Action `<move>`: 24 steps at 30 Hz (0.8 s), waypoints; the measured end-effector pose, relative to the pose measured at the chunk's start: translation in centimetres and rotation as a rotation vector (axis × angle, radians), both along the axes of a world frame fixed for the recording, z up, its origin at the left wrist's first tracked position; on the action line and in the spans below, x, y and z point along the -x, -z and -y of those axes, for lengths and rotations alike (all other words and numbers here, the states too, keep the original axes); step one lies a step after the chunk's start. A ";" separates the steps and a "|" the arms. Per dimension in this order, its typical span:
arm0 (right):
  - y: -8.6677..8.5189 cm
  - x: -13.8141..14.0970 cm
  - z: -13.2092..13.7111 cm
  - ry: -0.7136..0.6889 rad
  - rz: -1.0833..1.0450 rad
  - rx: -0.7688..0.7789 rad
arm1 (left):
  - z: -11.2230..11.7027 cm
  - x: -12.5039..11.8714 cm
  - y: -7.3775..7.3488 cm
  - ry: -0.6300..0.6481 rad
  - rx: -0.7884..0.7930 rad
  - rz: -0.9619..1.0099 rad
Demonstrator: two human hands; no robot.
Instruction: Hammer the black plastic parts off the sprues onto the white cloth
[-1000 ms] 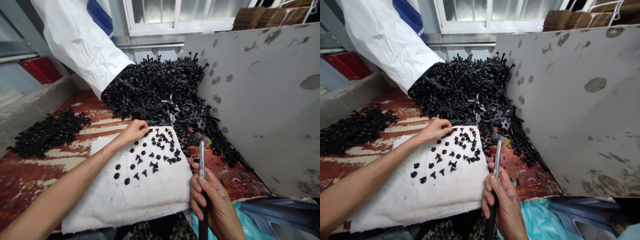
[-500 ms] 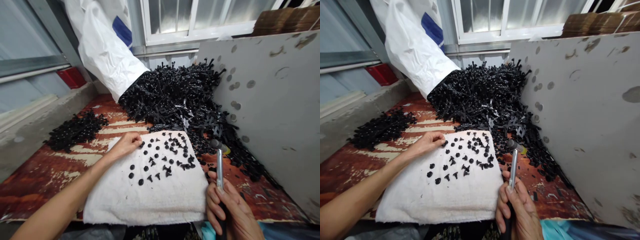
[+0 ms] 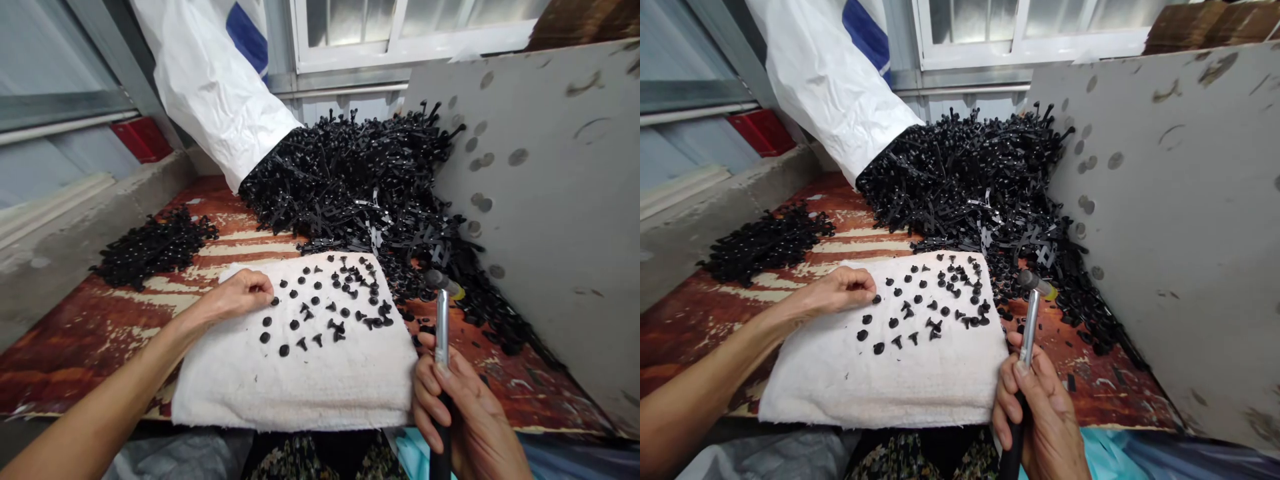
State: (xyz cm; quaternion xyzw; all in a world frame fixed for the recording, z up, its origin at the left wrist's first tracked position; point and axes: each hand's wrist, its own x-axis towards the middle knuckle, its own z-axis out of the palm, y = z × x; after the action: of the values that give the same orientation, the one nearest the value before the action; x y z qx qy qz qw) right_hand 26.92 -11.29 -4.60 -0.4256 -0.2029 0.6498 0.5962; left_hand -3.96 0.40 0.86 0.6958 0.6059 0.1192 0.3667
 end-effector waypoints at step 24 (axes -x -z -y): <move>0.6 -0.2 -0.1 -0.041 -0.092 -0.043 | -6.9 -7.6 -0.2 0.213 -0.308 -0.348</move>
State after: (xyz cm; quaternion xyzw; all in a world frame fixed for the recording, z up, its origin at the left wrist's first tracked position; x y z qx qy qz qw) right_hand 27.14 -11.24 -5.21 -0.3782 -0.1980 0.6760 0.6007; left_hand 3.65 7.30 1.02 0.8135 0.5577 0.0493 0.1572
